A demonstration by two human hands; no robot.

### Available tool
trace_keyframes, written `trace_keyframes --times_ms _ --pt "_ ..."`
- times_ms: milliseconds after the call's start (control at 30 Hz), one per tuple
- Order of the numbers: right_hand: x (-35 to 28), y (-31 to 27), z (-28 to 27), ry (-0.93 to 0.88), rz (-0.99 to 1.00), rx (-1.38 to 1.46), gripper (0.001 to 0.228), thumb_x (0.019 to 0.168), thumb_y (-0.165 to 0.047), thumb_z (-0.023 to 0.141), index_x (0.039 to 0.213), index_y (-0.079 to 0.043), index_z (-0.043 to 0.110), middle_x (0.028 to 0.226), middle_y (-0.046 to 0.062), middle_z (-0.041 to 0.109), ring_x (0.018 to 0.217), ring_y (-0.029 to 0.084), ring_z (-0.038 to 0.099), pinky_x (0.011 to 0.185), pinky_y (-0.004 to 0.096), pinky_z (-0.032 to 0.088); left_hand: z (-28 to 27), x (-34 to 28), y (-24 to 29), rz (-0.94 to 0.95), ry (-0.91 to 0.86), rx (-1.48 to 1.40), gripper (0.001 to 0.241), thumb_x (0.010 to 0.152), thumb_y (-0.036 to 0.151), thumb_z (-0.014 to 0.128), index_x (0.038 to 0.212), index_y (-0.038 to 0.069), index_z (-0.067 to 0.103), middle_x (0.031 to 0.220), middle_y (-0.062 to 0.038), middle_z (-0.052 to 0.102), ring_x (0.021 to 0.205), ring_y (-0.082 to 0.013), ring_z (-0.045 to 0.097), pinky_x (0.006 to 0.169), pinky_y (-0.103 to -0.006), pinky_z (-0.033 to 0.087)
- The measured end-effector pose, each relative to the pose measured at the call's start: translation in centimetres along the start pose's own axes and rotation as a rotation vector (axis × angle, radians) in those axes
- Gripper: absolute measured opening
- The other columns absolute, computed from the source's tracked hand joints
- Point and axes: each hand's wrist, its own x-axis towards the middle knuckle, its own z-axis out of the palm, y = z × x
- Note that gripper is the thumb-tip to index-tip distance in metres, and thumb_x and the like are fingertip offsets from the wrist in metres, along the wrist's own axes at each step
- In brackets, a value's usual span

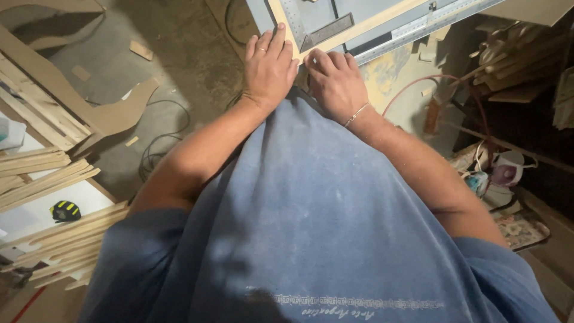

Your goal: The person is arranging thin wooden strips into a geometric pattern within a jig on a workbench, using a square to ensure proper alignment.

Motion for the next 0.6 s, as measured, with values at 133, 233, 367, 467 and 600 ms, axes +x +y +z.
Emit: trace_keyframes --times_ms 133,233,367,467,600 --pt "0.4 0.2 -0.4 0.025 -0.006 0.018 0.019 0.091 -0.013 0.073 0.109 -0.010 0.070 0.126 0.005 0.061 0.089 0.025 0.057 0.079 0.038 0.047 -1.0 0.2 -0.1 0.018 -0.013 -0.007 0.040 0.087 0.029 0.088 0.117 0.006 0.073 0.141 -0.014 0.060 0.118 -0.0338 0.063 0.101 -0.0515 0.046" --pt "0.4 0.4 -0.6 0.020 -0.019 0.032 0.024 0.092 -0.011 0.073 0.116 -0.008 0.069 0.128 0.005 0.060 0.099 0.026 0.060 0.086 0.038 0.048 -1.4 0.3 -0.2 0.009 -0.025 -0.036 0.041 0.086 0.027 0.085 0.119 0.006 0.073 0.143 -0.015 0.059 0.120 -0.0346 0.062 0.102 -0.0529 0.047" --pt "-0.5 0.6 0.9 -0.082 0.022 -0.067 0.047 0.091 -0.030 0.080 0.131 -0.015 0.062 0.114 0.005 0.058 0.093 0.026 0.055 0.077 0.039 0.044 -1.8 0.4 -0.7 0.029 -0.062 -0.058 0.051 0.082 0.029 0.083 0.125 0.005 0.070 0.146 -0.016 0.056 0.123 -0.0344 0.060 0.104 -0.0516 0.045" --pt "-1.7 0.9 2.9 -0.111 0.039 -0.126 0.048 0.096 -0.033 0.075 0.140 -0.018 0.061 0.092 0.002 0.057 0.076 0.025 0.053 0.061 0.038 0.041 -2.0 0.5 -0.8 0.023 -0.071 -0.080 0.055 0.079 0.030 0.086 0.126 0.006 0.070 0.147 -0.015 0.056 0.124 -0.0340 0.060 0.104 -0.0510 0.047" --pt "-2.2 1.0 3.7 -0.085 0.043 -0.045 0.050 0.096 -0.021 0.073 0.144 -0.014 0.061 0.070 0.001 0.058 0.058 0.024 0.051 0.049 0.039 0.041 -2.1 0.6 -1.1 0.031 -0.019 -0.104 0.043 0.084 0.021 0.078 0.124 0.007 0.072 0.145 -0.014 0.058 0.123 -0.0324 0.061 0.103 -0.0496 0.050"
